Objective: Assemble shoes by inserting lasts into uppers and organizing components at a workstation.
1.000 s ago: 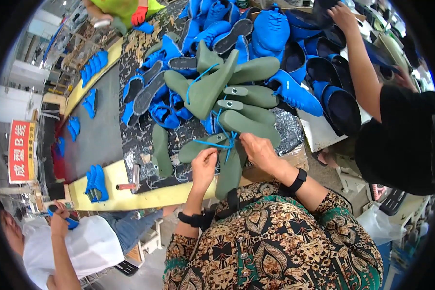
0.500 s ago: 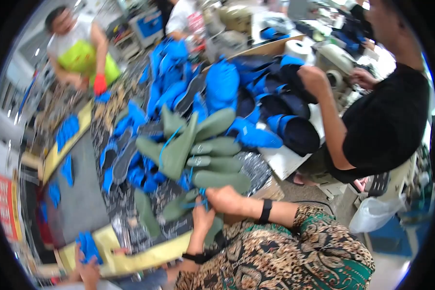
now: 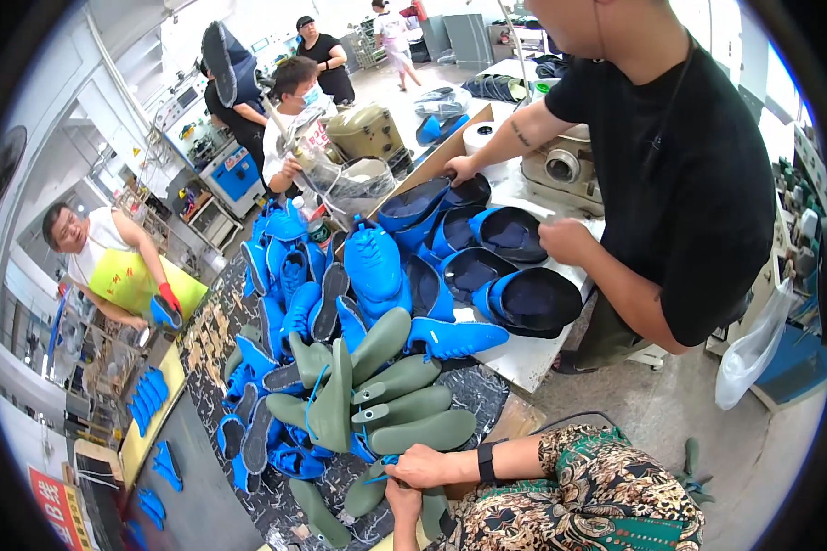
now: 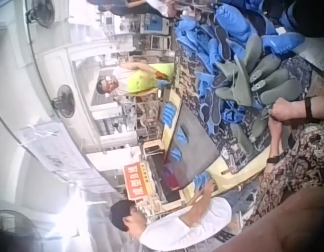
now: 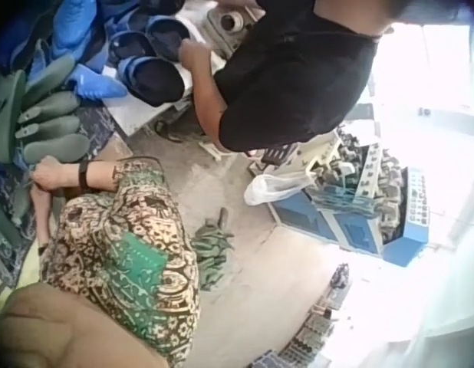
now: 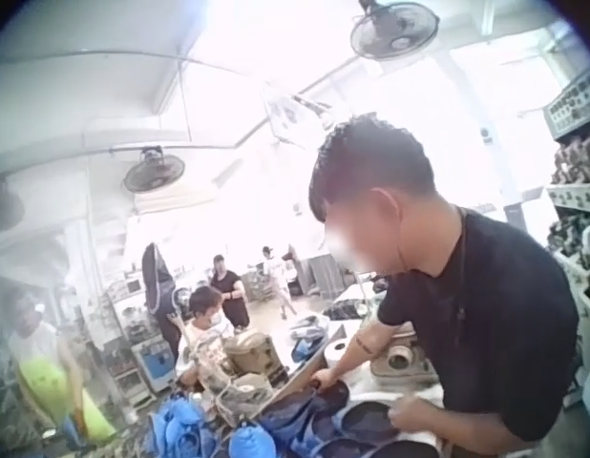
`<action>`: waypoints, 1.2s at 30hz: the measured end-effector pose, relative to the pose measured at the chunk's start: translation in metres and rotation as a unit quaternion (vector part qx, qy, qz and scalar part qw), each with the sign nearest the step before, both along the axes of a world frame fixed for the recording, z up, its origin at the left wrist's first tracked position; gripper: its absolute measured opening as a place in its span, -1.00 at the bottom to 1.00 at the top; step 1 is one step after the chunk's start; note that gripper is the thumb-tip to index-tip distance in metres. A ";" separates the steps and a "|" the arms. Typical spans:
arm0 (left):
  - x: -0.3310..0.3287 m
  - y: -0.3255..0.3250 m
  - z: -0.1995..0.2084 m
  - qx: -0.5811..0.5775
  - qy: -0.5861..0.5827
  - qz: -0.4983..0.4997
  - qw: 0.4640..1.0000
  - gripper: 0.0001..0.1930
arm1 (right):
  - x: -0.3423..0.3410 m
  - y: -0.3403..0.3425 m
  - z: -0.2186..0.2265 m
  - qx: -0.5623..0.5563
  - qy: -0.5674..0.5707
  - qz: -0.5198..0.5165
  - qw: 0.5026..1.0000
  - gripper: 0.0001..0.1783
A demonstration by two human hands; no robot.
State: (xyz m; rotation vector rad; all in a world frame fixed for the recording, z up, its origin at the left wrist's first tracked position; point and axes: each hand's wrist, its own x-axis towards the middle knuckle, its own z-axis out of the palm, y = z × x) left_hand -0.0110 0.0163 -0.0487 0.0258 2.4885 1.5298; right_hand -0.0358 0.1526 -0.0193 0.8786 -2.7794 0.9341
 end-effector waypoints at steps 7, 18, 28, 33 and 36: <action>0.000 -0.015 0.022 -0.150 0.162 0.005 0.975 -0.76 | 0.003 0.003 0.012 -0.170 -0.160 -0.005 0.972 -0.74; -0.023 -0.035 0.079 -0.234 0.299 -0.158 0.911 -0.74 | 0.007 0.006 0.029 -0.324 -0.231 0.042 0.917 -0.71; -0.009 0.018 0.053 -0.185 0.322 -0.077 0.925 -0.74 | 0.018 0.038 0.040 -0.440 -0.296 -0.070 0.845 -0.69; -0.005 0.010 0.045 -0.244 0.332 -0.062 0.909 -0.71 | 0.025 0.052 0.039 -0.429 -0.344 -0.122 0.826 -0.70; 0.001 0.015 0.056 -0.277 0.308 -0.059 0.908 -0.71 | 0.029 0.052 0.033 -0.420 -0.349 -0.113 0.830 -0.66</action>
